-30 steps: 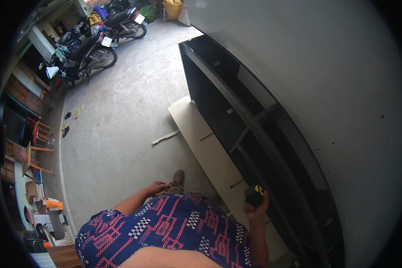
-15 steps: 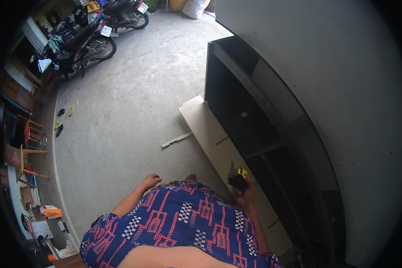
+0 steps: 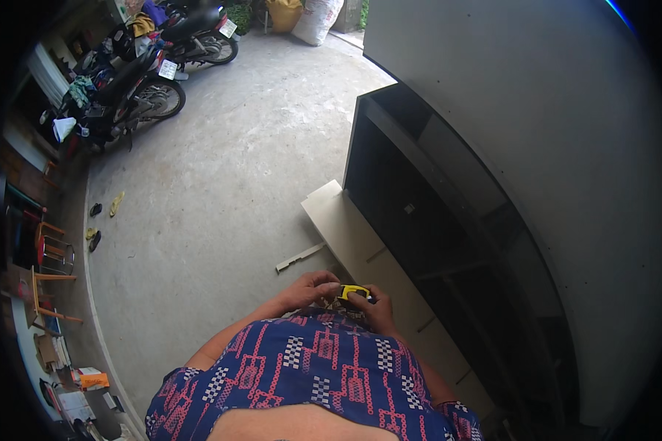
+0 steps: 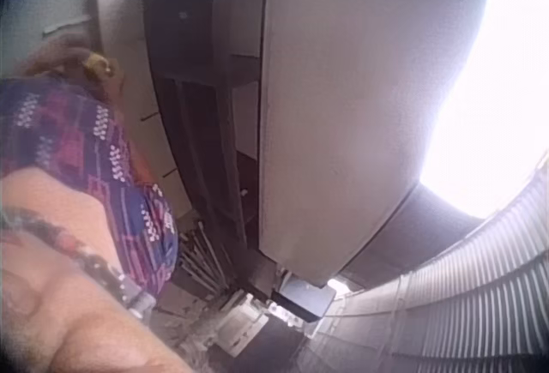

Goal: The person measures different sections and panels of wooden cabinets using a measuring tape and marks dimensions on the surfaces with a pen.

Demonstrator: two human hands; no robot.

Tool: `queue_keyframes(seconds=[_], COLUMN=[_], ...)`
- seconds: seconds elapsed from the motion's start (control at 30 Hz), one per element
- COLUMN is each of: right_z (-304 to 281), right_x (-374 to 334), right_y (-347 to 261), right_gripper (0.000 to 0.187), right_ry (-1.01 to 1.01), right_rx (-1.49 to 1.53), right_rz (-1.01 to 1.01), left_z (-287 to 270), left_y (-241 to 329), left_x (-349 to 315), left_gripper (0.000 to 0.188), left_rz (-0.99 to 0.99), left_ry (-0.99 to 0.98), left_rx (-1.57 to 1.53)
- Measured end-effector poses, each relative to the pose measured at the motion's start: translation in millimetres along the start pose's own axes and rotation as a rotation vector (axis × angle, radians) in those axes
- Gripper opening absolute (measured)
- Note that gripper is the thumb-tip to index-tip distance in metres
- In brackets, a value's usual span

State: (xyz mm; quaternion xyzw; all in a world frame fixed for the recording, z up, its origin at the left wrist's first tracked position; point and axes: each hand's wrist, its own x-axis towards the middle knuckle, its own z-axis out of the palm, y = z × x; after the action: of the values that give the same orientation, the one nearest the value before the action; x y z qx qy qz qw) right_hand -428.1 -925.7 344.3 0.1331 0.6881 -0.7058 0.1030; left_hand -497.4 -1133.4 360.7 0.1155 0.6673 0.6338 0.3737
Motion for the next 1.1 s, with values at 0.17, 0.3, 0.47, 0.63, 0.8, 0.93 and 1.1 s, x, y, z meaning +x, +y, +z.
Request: queue_keyframes(seconds=[0.17, 0.3, 0.47, 0.63, 0.8, 0.93, 1.1], right_z=[19, 31, 33, 31, 26, 21, 22], right_x=[61, 124, 190, 242, 263, 263, 244], right_y=[-20, -43, -75, -101, -109, -89, -105], right_gripper=[0.040, 0.046, 0.054, 0.055, 0.054, 0.051, 0.061], right_ry=[0.005, 0.033, 0.039, 0.051, 0.112, 0.213, 0.309], right_rx=[-0.136, -0.265, -0.352, -0.421, -0.347, -0.193, -0.138], right_rz=[-0.036, -0.011, 0.029, -0.071, -0.037, 0.062, 0.050], left_z=[-38, -80, -127, -156, -177, -190, -189], left_y=[1, 7, 32, 47, 54, 62, 102], left_x=[42, 84, 132, 172, 211, 246, 274], left_gripper=[0.032, 0.034, 0.035, 0.028, 0.024, 0.026, 0.025], left_rz=[-0.023, -0.155, -0.170, -0.074, -0.005, -0.086, -0.124], left_ry=[0.071, 0.109, 0.099, 0.206, 0.070, -0.159, -0.411], left_rx=[0.099, 0.126, 0.157, -0.099, -0.272, -0.083, 0.090])
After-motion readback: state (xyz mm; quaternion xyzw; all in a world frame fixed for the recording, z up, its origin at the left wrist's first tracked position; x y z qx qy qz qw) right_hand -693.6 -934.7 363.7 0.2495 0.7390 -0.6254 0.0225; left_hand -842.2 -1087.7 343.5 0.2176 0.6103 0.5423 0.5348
